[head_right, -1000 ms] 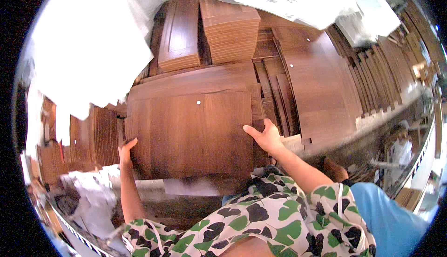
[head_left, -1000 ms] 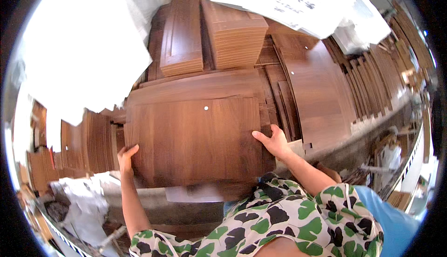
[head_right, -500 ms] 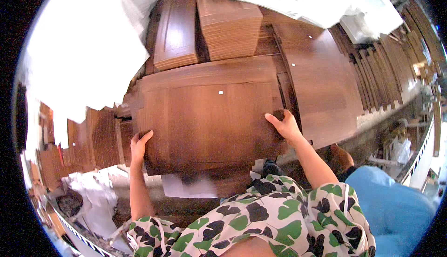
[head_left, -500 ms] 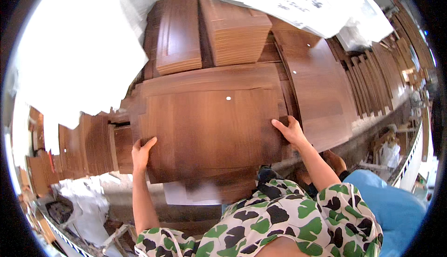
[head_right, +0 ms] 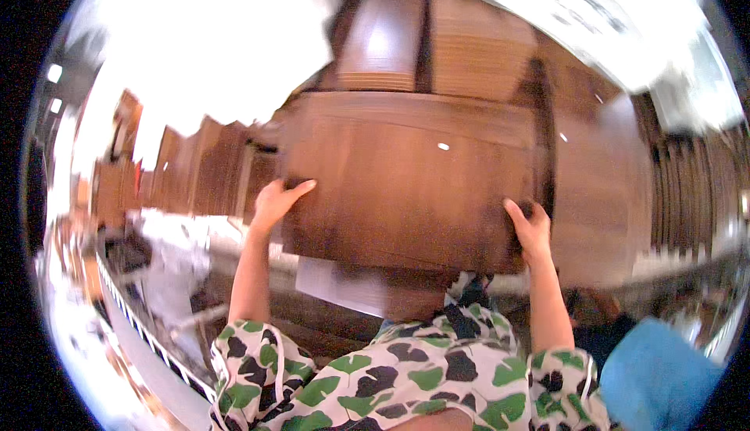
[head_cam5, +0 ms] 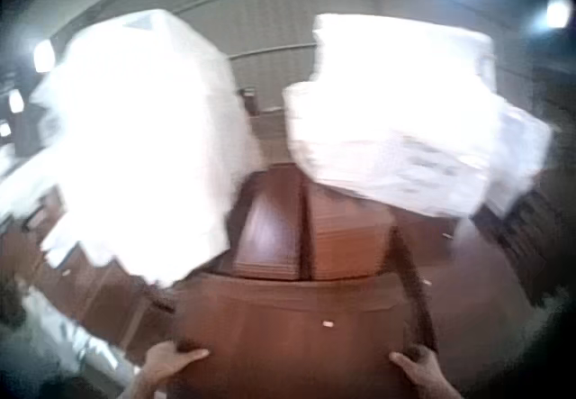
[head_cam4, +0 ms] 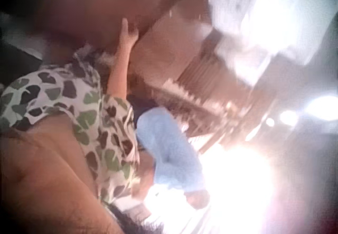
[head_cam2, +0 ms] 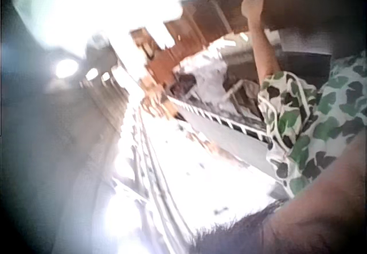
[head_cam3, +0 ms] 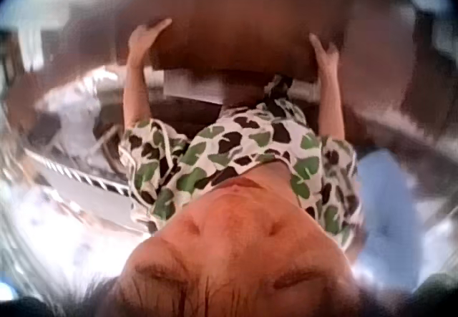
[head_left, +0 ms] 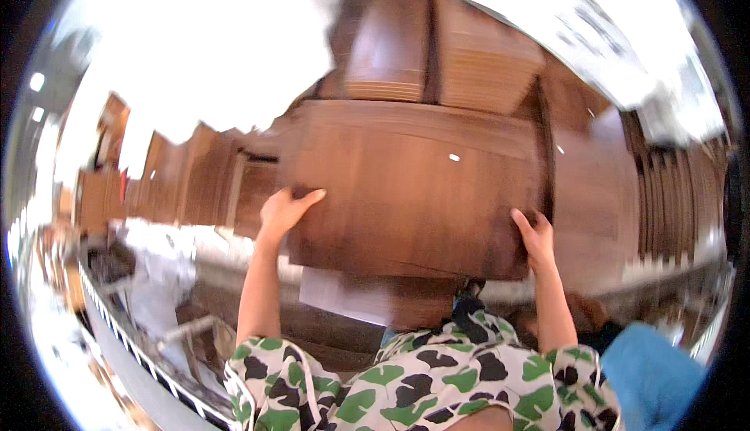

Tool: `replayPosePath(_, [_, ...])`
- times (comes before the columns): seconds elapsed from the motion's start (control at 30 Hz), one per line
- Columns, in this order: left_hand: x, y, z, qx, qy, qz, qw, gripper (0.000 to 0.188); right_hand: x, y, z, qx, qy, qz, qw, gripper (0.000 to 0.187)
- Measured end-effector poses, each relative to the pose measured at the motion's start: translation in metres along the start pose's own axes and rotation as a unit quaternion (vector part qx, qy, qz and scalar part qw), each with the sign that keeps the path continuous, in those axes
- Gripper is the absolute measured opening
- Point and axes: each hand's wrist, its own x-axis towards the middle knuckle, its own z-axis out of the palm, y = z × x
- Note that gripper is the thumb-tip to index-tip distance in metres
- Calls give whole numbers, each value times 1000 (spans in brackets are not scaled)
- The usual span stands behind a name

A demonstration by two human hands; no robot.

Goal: The person picks up wooden panels from a stack, places them into a cardboard box, and adds white protective sheets between layers. The person repeats this process, stacking multiple panels and sheets inside the box.

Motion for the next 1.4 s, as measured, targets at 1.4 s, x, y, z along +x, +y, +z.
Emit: replayPosePath(1.4, [-221,258,181,-357,-426,256,791,42,35,113,-327,-434,346,-168,815,36])
